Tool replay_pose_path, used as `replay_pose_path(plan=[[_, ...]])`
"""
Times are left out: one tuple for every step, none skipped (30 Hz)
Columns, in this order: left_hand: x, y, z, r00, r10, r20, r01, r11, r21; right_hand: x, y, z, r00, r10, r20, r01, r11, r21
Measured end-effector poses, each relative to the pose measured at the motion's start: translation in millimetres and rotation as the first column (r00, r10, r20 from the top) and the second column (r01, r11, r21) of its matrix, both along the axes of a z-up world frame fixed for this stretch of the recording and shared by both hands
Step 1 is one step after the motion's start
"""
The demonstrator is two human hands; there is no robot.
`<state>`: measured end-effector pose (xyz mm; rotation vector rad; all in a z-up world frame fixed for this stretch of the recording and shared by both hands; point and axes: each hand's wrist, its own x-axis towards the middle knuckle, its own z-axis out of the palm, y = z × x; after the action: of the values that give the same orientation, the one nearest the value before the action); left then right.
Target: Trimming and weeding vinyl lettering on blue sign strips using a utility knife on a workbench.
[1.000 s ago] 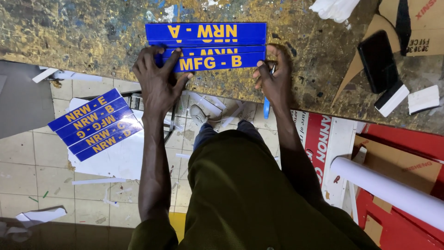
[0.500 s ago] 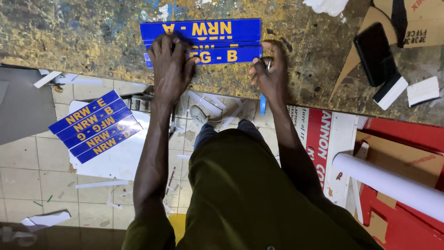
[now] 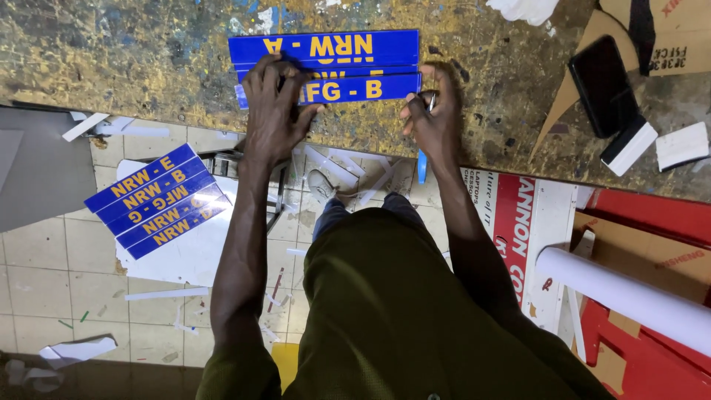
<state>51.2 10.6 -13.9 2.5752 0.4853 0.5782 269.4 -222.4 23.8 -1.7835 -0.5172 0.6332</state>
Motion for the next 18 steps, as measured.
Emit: replay_pose_path(plan=[[-0.3, -0.8, 3.1, 1.000, 0.001, 0.002, -0.001, 1.000, 0.003, -1.1, 0.0, 1.4, 1.000, 0.001, 0.002, -0.001, 1.000, 0.003], [-0.4, -1.5, 6.4, 0.999, -0.010, 0.035, 0.010, 1.000, 0.011, -2.0, 0.0, 3.0, 1.000, 0.002, 0.006, -0.002, 1.000, -0.013], [0.9, -1.8, 9.7, 0.997, -0.026, 0.069, 0.024, 1.000, 0.019, -2.2, -0.3, 4.9, 1.000, -0.001, 0.012, 0.002, 1.000, -0.028], [2.1, -0.5, 11.6, 0.997, -0.028, 0.073, 0.026, 0.999, 0.022, -0.4, 0.1, 4.5, 1.000, -0.003, 0.015, 0.004, 1.000, -0.025], [1.6, -1.0, 13.3, 0.998, -0.035, 0.058, 0.032, 0.998, 0.050, 0.1, -1.0, 3.7, 1.000, 0.006, -0.016, -0.007, 1.000, -0.022], [1.1, -1.5, 14.9, 0.998, -0.042, 0.044, 0.039, 0.996, 0.079, 0.4, -2.1, 2.8, 0.999, 0.016, -0.048, -0.017, 1.000, -0.019], [0.8, 0.2, 15.7, 0.998, -0.043, 0.044, 0.039, 0.996, 0.079, 3.5, -2.9, 1.8, 0.999, 0.015, -0.048, -0.016, 1.000, -0.019], [0.5, 1.9, 16.6, 0.997, -0.067, 0.021, 0.065, 0.992, 0.107, 6.5, -3.6, 0.7, 0.998, 0.052, -0.031, -0.054, 0.997, -0.054], [0.4, 4.5, 17.7, 0.996, -0.089, -0.001, 0.088, 0.987, 0.138, 10.3, -2.9, -0.3, 0.996, 0.092, -0.014, -0.093, 0.992, -0.088], [1.5, 7.5, 14.5, 0.996, -0.087, 0.000, 0.086, 0.986, 0.140, 13.9, -3.5, 1.5, 0.996, 0.094, -0.013, -0.095, 0.992, -0.086], [1.6, 10.3, 11.5, 0.995, -0.093, -0.025, 0.096, 0.979, 0.179, 16.7, -4.1, 3.2, 0.986, 0.140, 0.090, -0.124, 0.980, -0.157], [1.9, 13.0, 8.7, 0.994, -0.098, -0.051, 0.106, 0.970, 0.218, 19.8, -4.7, 4.9, 0.963, 0.190, 0.189, -0.145, 0.963, -0.229], [1.5, 15.3, 9.5, 0.994, -0.100, -0.049, 0.108, 0.969, 0.220, 24.7, -6.3, 1.7, 0.963, 0.188, 0.191, -0.143, 0.963, -0.227], [1.4, 17.5, 10.4, 0.989, -0.111, -0.095, 0.130, 0.966, 0.225, 29.9, -7.9, -1.6, 0.931, 0.254, 0.264, -0.191, 0.951, -0.243], [1.4, 19.0, 11.3, 0.982, -0.121, -0.142, 0.151, 0.962, 0.227, 35.4, -10.0, -4.7, 0.888, 0.319, 0.332, -0.237, 0.935, -0.264], [2.7, 21.8, 14.2, 0.982, -0.122, -0.141, 0.152, 0.962, 0.228, 38.3, -10.3, -2.7, 0.888, 0.317, 0.333, -0.236, 0.936, -0.263], [2.6, 24.0, 17.0, 0.974, -0.145, -0.176, 0.182, 0.958, 0.222, 40.0, -10.9, -1.0, 0.867, 0.345, 0.359, -0.274, 0.933, -0.233], [2.4, 26.2, 19.8, 0.963, -0.167, -0.210, 0.212, 0.953, 0.215, 41.7, -11.5, 0.8, 0.845, 0.371, 0.386, -0.313, 0.927, -0.205]])
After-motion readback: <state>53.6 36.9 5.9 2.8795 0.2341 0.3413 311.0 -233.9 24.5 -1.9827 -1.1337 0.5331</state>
